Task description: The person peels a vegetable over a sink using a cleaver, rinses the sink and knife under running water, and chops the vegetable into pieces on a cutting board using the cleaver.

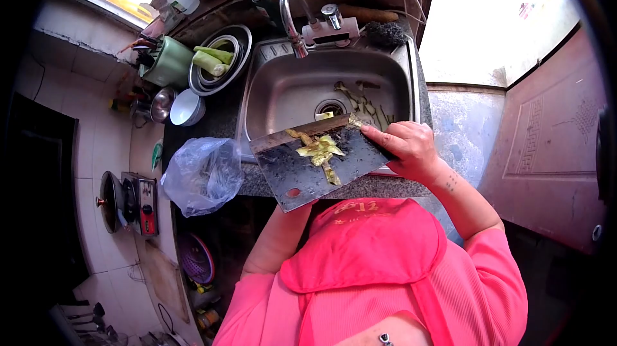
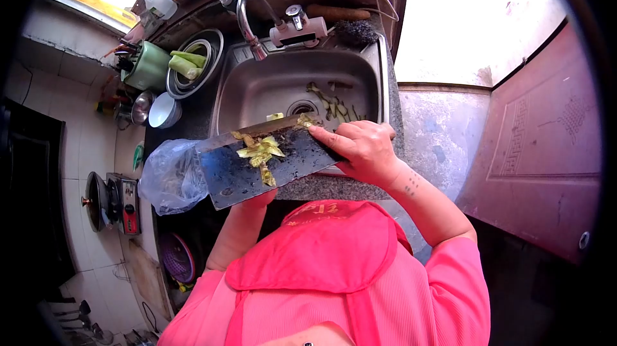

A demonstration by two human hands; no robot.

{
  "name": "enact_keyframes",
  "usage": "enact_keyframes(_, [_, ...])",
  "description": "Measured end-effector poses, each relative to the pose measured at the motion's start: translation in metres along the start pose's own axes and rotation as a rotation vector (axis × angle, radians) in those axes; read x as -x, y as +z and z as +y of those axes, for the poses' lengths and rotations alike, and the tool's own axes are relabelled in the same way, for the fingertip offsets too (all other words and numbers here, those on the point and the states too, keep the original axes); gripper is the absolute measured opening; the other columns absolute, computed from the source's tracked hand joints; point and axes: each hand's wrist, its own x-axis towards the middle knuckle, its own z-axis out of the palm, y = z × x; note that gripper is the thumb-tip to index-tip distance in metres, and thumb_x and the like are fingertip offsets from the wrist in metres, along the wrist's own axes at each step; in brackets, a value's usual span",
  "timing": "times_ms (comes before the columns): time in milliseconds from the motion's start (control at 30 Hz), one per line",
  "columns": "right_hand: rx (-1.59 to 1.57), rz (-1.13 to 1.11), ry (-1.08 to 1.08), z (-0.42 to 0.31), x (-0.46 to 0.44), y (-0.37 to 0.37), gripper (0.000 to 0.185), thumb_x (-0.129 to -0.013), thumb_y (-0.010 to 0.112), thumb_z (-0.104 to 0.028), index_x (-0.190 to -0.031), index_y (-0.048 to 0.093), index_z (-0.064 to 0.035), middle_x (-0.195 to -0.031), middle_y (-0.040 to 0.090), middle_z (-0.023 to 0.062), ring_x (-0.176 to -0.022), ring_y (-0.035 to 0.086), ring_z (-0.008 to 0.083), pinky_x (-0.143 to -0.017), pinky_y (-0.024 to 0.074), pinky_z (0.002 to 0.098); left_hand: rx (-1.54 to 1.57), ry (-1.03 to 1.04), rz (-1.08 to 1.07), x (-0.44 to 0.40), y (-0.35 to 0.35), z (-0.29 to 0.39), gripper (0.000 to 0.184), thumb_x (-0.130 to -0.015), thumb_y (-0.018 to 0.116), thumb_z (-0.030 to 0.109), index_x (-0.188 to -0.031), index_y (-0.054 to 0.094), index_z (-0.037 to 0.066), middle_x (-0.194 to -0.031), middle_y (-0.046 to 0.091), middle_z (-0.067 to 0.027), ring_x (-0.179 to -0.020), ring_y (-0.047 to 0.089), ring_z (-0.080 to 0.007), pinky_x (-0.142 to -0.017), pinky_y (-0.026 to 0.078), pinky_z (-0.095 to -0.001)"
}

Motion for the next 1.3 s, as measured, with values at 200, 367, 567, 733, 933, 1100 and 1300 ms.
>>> enact_keyframes(200, [-0.057,-0.120,0.319,0.020,0.006,0.017,0.051,-0.065,0.070,-0.009,-0.115,0.061,-0.0183,-0.076,0.061,0.0055,-0.070,0.062,0.0254,-0.059,0.0495,0.0381,0.250,-0.514,0.227,-0.023,0.030,0.038,0.039,-0.091,0.052,0.032,-0.121,0.049,0.007,-0.104,0.060,-0.0091,-0.088,0.057,-0.0221,-0.075,0.049,-0.0357])
enact_keyframes(367, [-0.077,-0.015,0.085,0.008,0.012,0.015,0.056,-0.061,0.070,-0.016,-0.116,0.062,-0.0185,-0.066,0.055,0.0035,-0.061,0.060,0.0213,-0.053,0.0478,0.0338,0.678,-0.610,0.148,-0.018,0.001,0.010,0.038,-0.094,0.047,0.032,-0.123,0.048,0.008,-0.109,0.058,-0.0096,-0.094,0.056,-0.0233,-0.081,0.047,-0.0386])
enact_keyframes(567, [-0.014,0.106,-0.124,-0.021,0.002,0.019,0.052,-0.063,0.065,-0.013,-0.115,0.064,-0.0173,-0.057,0.042,0.0008,-0.050,0.049,0.0165,-0.046,0.0390,0.0330,0.760,-0.444,0.029,-0.013,0.002,0.012,0.048,-0.093,0.045,0.038,-0.131,0.041,0.009,-0.126,0.048,-0.0110,-0.113,0.046,-0.0268,-0.096,0.037,-0.0436])
enact_keyframes(733, [0.053,0.135,-0.070,-0.010,0.003,0.021,0.052,-0.063,0.066,-0.013,-0.115,0.064,-0.0169,-0.057,0.043,0.0011,-0.051,0.051,0.0176,-0.046,0.0399,0.0329,0.905,-0.399,-0.009,-0.009,0.006,0.006,0.057,-0.093,0.043,0.044,-0.138,0.036,0.010,-0.140,0.039,-0.0122,-0.129,0.037,-0.0297,-0.108,0.029,-0.0477])
enact_keyframes(933, [0.122,0.081,0.004,0.013,0.011,0.031,0.052,-0.065,0.067,-0.013,-0.117,0.061,-0.0172,-0.063,0.047,0.0011,-0.059,0.055,0.0191,-0.053,0.0436,0.0338,0.942,-0.435,-0.073,-0.012,-0.004,-0.005,0.055,-0.092,0.045,0.043,-0.137,0.037,0.013,-0.140,0.040,-0.0094,-0.129,0.037,-0.0290,-0.104,0.037,-0.0458])
enact_keyframes(1100, [0.100,0.056,-0.110,-0.001,0.010,0.024,0.049,-0.066,0.066,-0.016,-0.115,0.062,-0.0177,-0.060,0.045,0.0006,-0.051,0.051,0.0171,-0.049,0.0417,0.0318,0.714,-0.268,-0.024,-0.001,-0.002,0.003,0.055,-0.094,0.041,0.044,-0.140,0.033,0.014,-0.137,0.043,-0.0088,-0.125,0.042,-0.0269,-0.108,0.030,-0.0445])
enact_keyframes(1300, [0.177,0.085,-0.089,0.007,0.011,0.033,0.048,-0.070,0.058,-0.010,-0.117,0.060,-0.0178,-0.062,0.043,0.0007,-0.055,0.052,0.0172,-0.051,0.0427,0.0325,0.488,-0.313,0.300,-0.003,0.023,0.004,0.042,-0.092,0.050,0.035,-0.125,0.049,0.009,-0.125,0.053,-0.0108,-0.112,0.053,-0.0241,-0.093,0.046,-0.0406])
